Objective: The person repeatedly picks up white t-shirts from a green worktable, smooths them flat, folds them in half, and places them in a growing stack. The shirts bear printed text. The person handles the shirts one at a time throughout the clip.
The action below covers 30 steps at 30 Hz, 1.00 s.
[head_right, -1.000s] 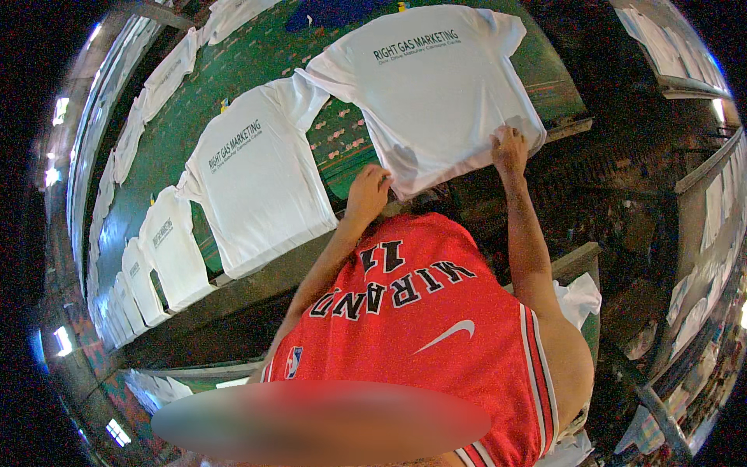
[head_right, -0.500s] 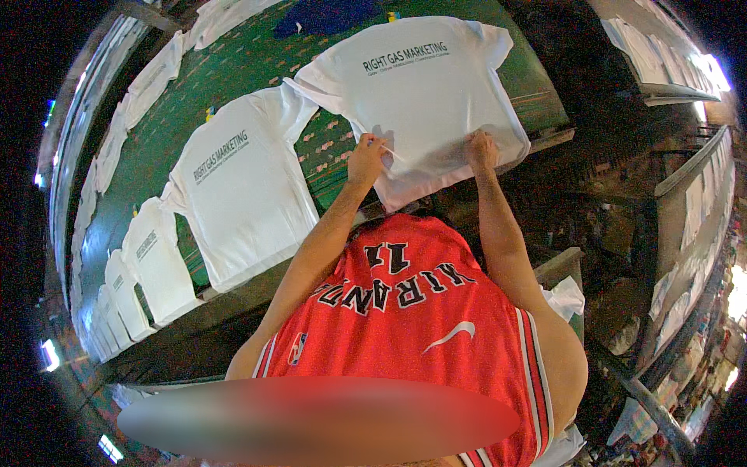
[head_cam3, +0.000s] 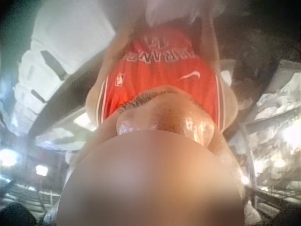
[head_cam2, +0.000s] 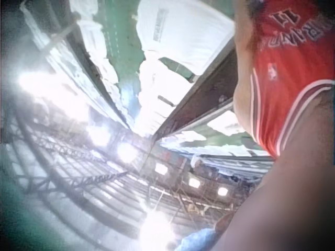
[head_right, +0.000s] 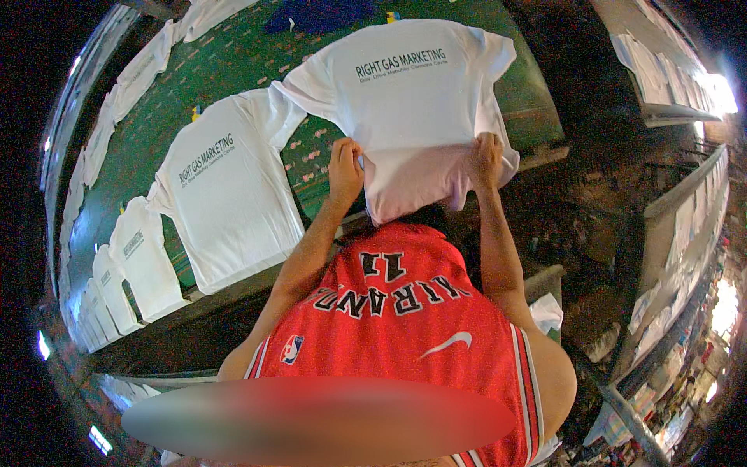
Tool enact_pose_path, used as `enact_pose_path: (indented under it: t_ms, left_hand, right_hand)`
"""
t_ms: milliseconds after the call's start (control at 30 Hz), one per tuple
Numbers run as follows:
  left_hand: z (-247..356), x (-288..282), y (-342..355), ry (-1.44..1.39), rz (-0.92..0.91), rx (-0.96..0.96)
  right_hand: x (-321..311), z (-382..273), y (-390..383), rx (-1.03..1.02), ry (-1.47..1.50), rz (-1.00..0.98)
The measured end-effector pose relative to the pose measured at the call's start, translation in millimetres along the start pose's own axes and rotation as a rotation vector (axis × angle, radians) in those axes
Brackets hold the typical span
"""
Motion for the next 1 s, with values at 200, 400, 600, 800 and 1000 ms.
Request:
enact_pose_path:
  t_ms: [200, 400, 600, 800, 1000]
  left_hand:
    - [11, 9, -13, 0.123, -0.020, -0.025]
    - [22, 10, -28, 0.350, -0.062, -0.104]
    - [15, 28, -2, 0.380, -0.105, -0.177]
    - [-37, 24, 88, 0.485, 0.098, -0.190]
    - [-123, 11, 167, 0.557, 0.044, -0.341]
  right_hand:
    - [-8, 11, -21, -0.137, -0.026, -0.002]
    - [-10, 37, -21, -0.176, 0.127, -0.211]
    - [13, 54, 42, -0.306, 0.237, -0.343]
    - [60, 66, 200, -0.260, 0.311, -0.218]
    - [111, 72, 332, -0.315, 0.117, -0.100]
Point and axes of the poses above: each hand's wrist, its own y-axis towards the middle knuckle, its own x-axis out of the palm, z = x × y, the point moved 2 cm from there along y, towards the middle knuckle, and after that the axes turned 3 degrees about -z, right-handed, at the moved point
